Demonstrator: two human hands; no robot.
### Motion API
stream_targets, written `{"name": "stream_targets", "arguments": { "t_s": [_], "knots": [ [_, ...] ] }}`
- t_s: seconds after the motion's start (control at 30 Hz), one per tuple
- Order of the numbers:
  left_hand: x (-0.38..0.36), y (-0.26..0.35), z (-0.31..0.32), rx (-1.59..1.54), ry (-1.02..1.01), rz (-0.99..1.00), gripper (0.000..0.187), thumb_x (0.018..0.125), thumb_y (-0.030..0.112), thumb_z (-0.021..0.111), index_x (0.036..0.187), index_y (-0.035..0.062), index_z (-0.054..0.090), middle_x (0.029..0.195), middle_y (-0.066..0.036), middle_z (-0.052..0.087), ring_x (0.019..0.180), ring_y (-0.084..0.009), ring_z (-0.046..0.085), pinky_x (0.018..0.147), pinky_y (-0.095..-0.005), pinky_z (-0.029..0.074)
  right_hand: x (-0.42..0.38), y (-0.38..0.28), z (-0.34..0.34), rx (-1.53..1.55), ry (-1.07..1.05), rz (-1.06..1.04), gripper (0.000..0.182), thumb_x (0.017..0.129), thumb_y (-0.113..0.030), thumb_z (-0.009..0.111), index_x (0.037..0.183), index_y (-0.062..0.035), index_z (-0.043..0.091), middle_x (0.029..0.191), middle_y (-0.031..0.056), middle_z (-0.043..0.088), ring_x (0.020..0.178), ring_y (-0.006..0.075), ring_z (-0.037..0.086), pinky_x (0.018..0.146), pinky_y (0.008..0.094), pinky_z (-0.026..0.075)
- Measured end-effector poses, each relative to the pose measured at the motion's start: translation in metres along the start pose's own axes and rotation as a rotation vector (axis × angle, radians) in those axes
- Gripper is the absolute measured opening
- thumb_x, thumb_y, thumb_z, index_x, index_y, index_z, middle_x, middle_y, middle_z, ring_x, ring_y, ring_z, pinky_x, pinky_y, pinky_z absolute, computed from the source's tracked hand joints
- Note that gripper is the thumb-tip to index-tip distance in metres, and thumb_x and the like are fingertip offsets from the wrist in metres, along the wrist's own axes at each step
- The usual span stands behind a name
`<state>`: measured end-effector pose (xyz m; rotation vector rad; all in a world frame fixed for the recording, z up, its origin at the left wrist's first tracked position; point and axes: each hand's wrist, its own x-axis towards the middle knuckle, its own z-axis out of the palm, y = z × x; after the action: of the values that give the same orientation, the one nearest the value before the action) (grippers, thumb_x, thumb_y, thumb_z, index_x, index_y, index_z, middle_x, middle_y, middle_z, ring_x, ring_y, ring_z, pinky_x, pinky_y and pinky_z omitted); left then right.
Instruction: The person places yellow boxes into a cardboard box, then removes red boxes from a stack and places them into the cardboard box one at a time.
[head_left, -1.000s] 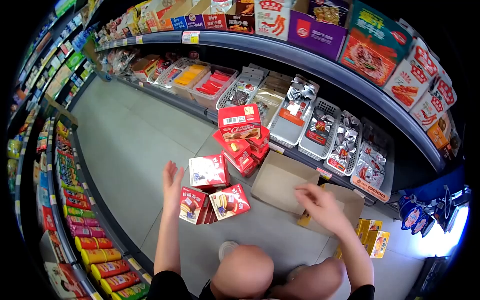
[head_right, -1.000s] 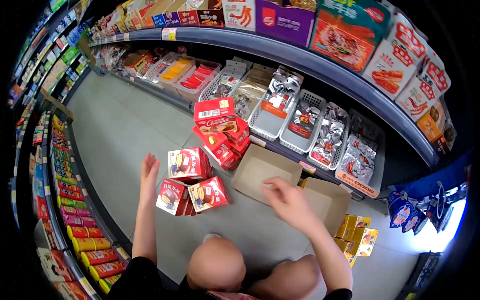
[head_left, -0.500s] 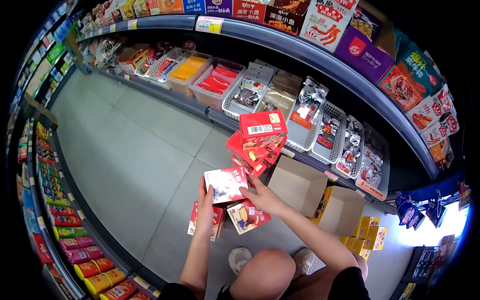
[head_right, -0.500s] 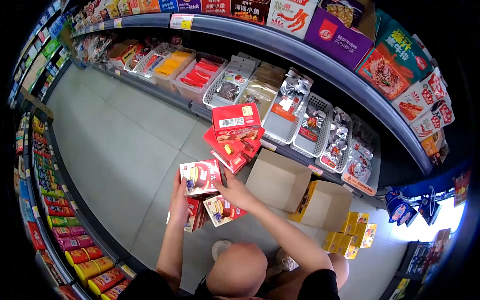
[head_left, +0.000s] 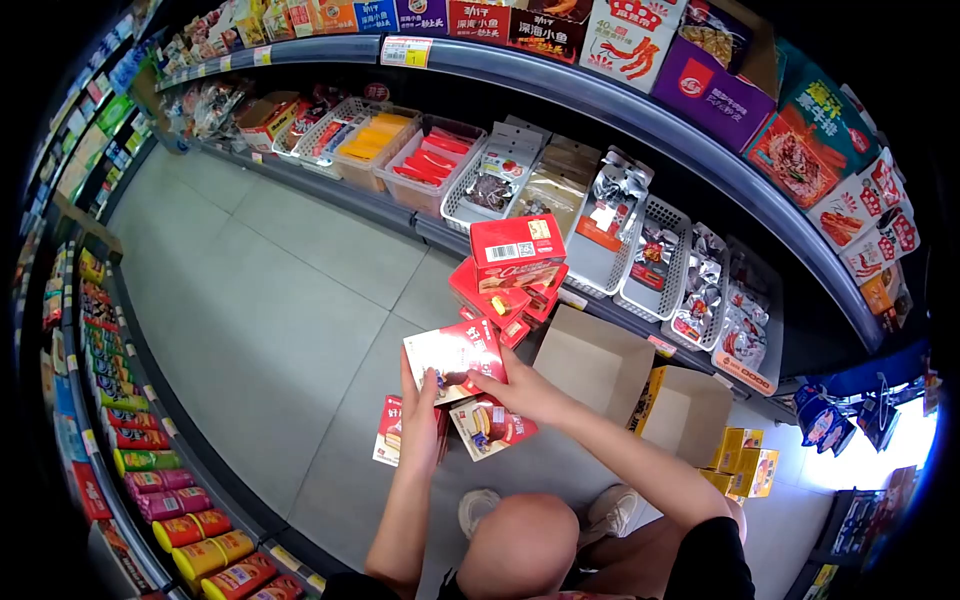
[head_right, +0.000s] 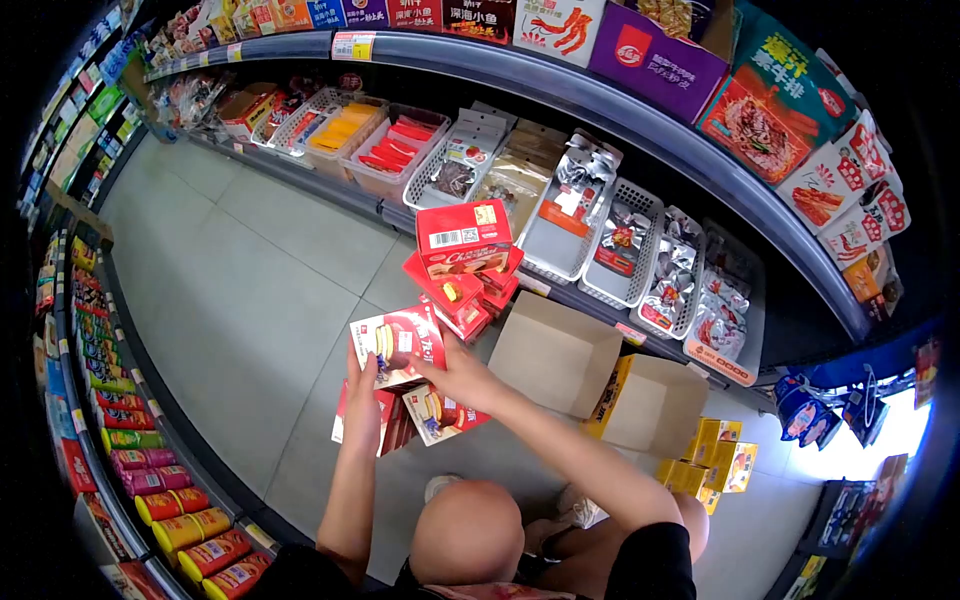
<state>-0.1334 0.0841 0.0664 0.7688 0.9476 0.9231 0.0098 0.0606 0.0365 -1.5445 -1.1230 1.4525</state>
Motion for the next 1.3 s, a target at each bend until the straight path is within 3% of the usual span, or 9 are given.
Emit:
{"name": "stream_targets", "arguments": {
  "t_s": [0.27,0.43,0.5,0.63,0.67,0.8,0.87,1.2,1.3],
  "knots": [
    [-0.029,0.001,0.028,0.006,-0.057,0.109,0.056,0.089,0.023,0.035,0.132,0.0087,0.004,0.131,-0.012,0.023,0.116,-0.0188,0.031,0.093,-0.0292,0.029,-0.041,-0.038,-0.033,-0.258,0.067,-0.102,0.059,0.083,-0.039,0.045,0.123,0.0005,0.027,0.11,0.0189,0.048,0.103,0.0249,0.046,0.087,0.0319,0.035],
    [-0.033,-0.001,0.052,0.034,-0.149,0.22,0.054,0.088,0.025,0.037,0.131,0.0069,0.009,0.132,-0.013,0.019,0.115,-0.0206,0.033,0.092,-0.0306,0.031,-0.075,-0.052,-0.07,-0.166,0.133,-0.195,0.053,0.084,-0.035,0.045,0.121,0.0002,0.032,0.111,0.0147,0.049,0.101,0.021,0.048,0.086,0.0301,0.035],
    [-0.035,0.005,0.066,0.065,-0.118,0.11,0.058,0.087,0.025,0.04,0.131,0.007,0.007,0.131,-0.013,0.019,0.115,-0.0231,0.033,0.089,-0.0346,0.035,-0.078,-0.038,-0.089,-0.061,0.152,-0.235,0.053,0.081,-0.03,0.05,0.12,0.0023,0.034,0.11,0.0149,0.049,0.099,0.0188,0.048,0.084,0.0282,0.037],
    [-0.026,-0.001,0.087,0.109,-0.349,-0.056,0.064,0.083,0.02,0.049,0.13,0.0078,0.007,0.125,-0.011,0.029,0.112,-0.0221,0.038,0.088,-0.0375,0.037,-0.107,-0.044,-0.123,-0.001,0.203,-0.214,0.051,0.079,-0.03,0.055,0.115,0.0023,0.041,0.105,0.0126,0.052,0.096,0.0162,0.049,0.082,0.0256,0.038],
    [-0.029,-0.004,0.096,0.129,-0.398,-0.069,0.048,0.083,0.021,0.049,0.122,0.0073,0.025,0.119,-0.009,0.038,0.108,-0.0197,0.042,0.087,-0.037,0.037,-0.113,-0.043,-0.13,0.019,0.209,-0.164,0.049,0.08,-0.029,0.053,0.117,-0.0004,0.041,0.105,0.0086,0.051,0.094,0.0124,0.048,0.082,0.0242,0.037],
    [-0.028,-0.015,0.119,0.2,-0.454,-0.262,0.048,0.082,0.019,0.05,0.122,0.0071,0.026,0.118,-0.008,0.04,0.108,-0.0207,0.042,0.087,-0.0404,0.038,-0.123,-0.023,-0.161,0.125,0.249,-0.158,0.044,0.079,-0.029,0.054,0.111,-0.0003,0.047,0.103,0.0073,0.052,0.094,0.012,0.048,0.083,0.024,0.035],
    [-0.023,-0.027,0.125,0.168,-0.545,-0.333,0.067,0.076,0.025,0.059,0.124,0.0018,0.018,0.117,-0.012,0.036,0.108,-0.0212,0.041,0.087,-0.0398,0.038,-0.121,-0.012,-0.171,0.141,0.325,-0.107,0.043,0.077,-0.029,0.055,0.109,-0.0005,0.048,0.102,0.0077,0.053,0.095,0.0129,0.048,0.084,0.0244,0.034],
    [-0.007,-0.058,0.143,0.212,-0.483,-0.381,0.069,0.074,0.026,0.062,0.123,0.0023,0.02,0.117,-0.01,0.036,0.106,-0.0208,0.042,0.086,-0.04,0.038,-0.108,0.022,-0.193,0.263,0.356,-0.08,0.042,0.076,-0.029,0.056,0.106,-0.0007,0.05,0.099,0.0073,0.054,0.096,0.0136,0.048,0.085,0.0253,0.033],
    [0.007,-0.059,0.152,0.224,-0.425,-0.337,0.061,0.074,0.028,0.062,0.118,0.0017,0.028,0.11,-0.008,0.044,0.101,-0.0171,0.046,0.085,-0.0399,0.037,-0.107,0.033,-0.196,0.297,0.356,-0.053,0.044,0.076,-0.03,0.056,0.107,0.0003,0.048,0.1,0.0083,0.053,0.094,0.0128,0.048,0.084,0.0247,0.034]
  ]
}}
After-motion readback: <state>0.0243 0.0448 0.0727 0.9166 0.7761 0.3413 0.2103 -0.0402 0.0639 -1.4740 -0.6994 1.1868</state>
